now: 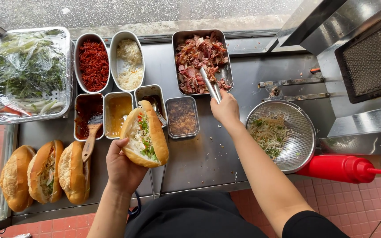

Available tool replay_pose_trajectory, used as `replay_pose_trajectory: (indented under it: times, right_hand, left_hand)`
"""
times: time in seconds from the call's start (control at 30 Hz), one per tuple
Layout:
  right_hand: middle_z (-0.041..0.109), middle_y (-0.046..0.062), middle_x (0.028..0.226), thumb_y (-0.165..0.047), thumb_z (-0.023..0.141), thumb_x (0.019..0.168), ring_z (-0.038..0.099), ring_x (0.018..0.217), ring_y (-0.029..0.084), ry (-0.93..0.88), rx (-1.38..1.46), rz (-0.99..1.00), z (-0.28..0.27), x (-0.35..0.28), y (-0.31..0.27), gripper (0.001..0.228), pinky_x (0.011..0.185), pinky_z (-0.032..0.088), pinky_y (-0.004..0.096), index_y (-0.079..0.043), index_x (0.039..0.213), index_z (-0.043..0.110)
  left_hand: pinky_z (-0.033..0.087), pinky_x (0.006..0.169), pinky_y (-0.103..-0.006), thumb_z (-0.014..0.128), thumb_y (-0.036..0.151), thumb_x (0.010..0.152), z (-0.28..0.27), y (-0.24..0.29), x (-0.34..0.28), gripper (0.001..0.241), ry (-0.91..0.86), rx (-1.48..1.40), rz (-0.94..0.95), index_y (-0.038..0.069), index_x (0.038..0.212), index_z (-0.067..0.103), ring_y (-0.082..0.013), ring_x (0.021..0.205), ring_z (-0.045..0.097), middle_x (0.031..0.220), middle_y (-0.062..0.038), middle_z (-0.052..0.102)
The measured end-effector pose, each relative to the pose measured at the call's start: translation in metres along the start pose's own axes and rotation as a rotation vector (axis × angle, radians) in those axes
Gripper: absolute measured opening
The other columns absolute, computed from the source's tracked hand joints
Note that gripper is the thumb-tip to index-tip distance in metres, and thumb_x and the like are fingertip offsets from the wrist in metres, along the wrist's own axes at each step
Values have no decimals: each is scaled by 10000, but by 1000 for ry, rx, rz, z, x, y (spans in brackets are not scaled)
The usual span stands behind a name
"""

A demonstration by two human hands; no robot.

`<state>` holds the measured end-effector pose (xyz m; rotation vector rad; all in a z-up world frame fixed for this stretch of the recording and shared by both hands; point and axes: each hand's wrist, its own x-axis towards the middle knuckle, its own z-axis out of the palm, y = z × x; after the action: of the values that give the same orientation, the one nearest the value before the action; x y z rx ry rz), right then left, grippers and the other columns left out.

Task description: Preparing and toasting a Banh Mi sandwich at a stall.

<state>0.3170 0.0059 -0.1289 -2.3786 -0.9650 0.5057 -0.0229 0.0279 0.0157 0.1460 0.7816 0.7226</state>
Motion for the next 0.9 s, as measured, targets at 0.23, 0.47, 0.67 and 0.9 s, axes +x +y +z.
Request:
replay_pose_trajectory:
  times: [0.23,0.47,0.67,0.9]
  right_hand:
    - [673,153,1203,-286,629,908,700,999,340,77,-61,-77,-23,-40,-13,567,865,559,453,-87,1437,584]
    - [634,186,1211,-319,651,897,700,962,332,62,-58,7,-36,-33,-21,611,837,565,443,-54,1437,540]
    - [676,142,1167,-313,665,899,690,994,294,47,-38,-30,-13,-9,16,553,862,550,430,-82,1397,609]
    - [652,142,1155,-312,671,878,695,930,286,41,-62,28,-30,-28,-11,597,807,564,423,-76,1418,576]
  left_hand:
    - [404,1131,-516,453,320,874,-5,3,0,647,24,1,-1,74,1472,484,-282,1311,566,1429,-100,593]
    - [421,1121,-515,459,320,874,-3,-1,6,645,21,10,-14,68,1467,488,-284,1299,575,1415,-108,597]
    - [430,1109,-512,465,321,865,0,-2,6,648,32,20,-30,72,1462,494,-285,1291,581,1410,-107,604]
    - [429,1113,-511,467,315,878,-6,-1,5,634,29,-4,-19,63,1460,492,-282,1291,585,1403,-105,606]
